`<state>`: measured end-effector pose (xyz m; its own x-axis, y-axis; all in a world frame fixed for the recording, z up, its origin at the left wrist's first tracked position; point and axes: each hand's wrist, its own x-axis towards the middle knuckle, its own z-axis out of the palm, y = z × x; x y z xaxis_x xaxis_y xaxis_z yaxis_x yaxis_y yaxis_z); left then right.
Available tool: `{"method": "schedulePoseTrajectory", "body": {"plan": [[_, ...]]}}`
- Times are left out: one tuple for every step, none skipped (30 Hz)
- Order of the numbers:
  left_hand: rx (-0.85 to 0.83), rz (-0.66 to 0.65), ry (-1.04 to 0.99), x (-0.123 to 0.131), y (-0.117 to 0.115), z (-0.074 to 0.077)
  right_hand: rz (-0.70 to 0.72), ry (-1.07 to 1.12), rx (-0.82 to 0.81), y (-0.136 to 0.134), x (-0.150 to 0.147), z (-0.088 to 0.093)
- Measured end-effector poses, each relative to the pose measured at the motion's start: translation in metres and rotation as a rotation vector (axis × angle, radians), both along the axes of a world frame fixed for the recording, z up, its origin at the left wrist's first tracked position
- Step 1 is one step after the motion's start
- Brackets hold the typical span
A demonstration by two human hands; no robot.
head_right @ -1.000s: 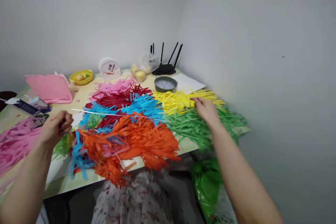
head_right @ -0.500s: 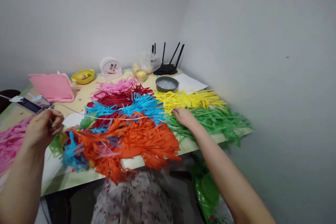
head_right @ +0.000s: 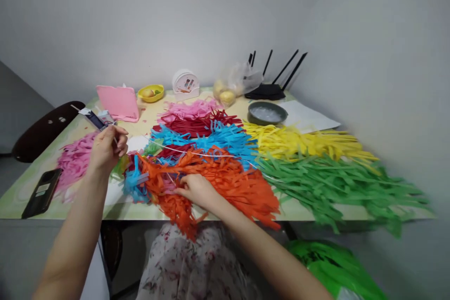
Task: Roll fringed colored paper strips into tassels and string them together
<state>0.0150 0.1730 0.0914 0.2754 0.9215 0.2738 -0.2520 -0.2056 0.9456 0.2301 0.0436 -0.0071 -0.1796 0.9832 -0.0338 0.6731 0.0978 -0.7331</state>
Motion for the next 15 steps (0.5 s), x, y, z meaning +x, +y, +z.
{"method": "schedulePoseTrajectory", "body": {"plan": [[-0.008,-0.007,-0.030,-0.003,-0.001,-0.002,-0.009,0.014,0.004,0.001,0.000,-0.004],[-0.014,-0.010,-0.058,-0.006,-0.001,-0.005,-0.019,0.032,0.012,0.002,0.002,-0.006],[-0.014,-0.009,-0.083,-0.010,-0.001,-0.007,-0.029,0.056,0.021,0.002,0.008,-0.004],[-0.011,-0.004,-0.107,-0.013,-0.001,-0.010,-0.041,0.081,0.029,0.002,0.015,0.000],[-0.004,0.004,-0.130,-0.015,0.000,-0.012,-0.052,0.107,0.034,0.004,0.023,0.006],[0.003,0.012,-0.148,-0.016,0.003,-0.013,-0.067,0.138,0.033,0.006,0.032,0.015],[0.010,0.019,-0.160,-0.015,0.006,-0.012,-0.085,0.173,0.028,0.010,0.041,0.026],[0.014,0.026,-0.161,-0.013,0.009,-0.011,-0.106,0.210,0.026,0.015,0.050,0.039],[0.017,0.034,-0.156,-0.010,0.013,-0.007,-0.135,0.251,0.033,0.020,0.057,0.054],[0.019,0.042,-0.147,-0.006,0.017,-0.002,-0.160,0.264,0.065,0.025,0.062,0.071],[0.025,0.052,-0.139,-0.003,0.019,0.006,-0.172,0.237,0.127,0.028,0.066,0.089],[0.038,0.061,-0.137,-0.001,0.019,0.014,-0.184,0.173,0.214,0.028,0.068,0.109],[0.063,0.071,-0.147,-0.001,0.017,0.022,-0.194,0.088,0.317,0.025,0.069,0.128],[0.100,0.078,-0.167,-0.004,0.013,0.030,-0.203,0.001,0.426,0.018,0.070,0.146],[0.146,0.080,-0.192,-0.008,0.007,0.036,-0.215,-0.058,0.520,0.009,0.071,0.161]]}}
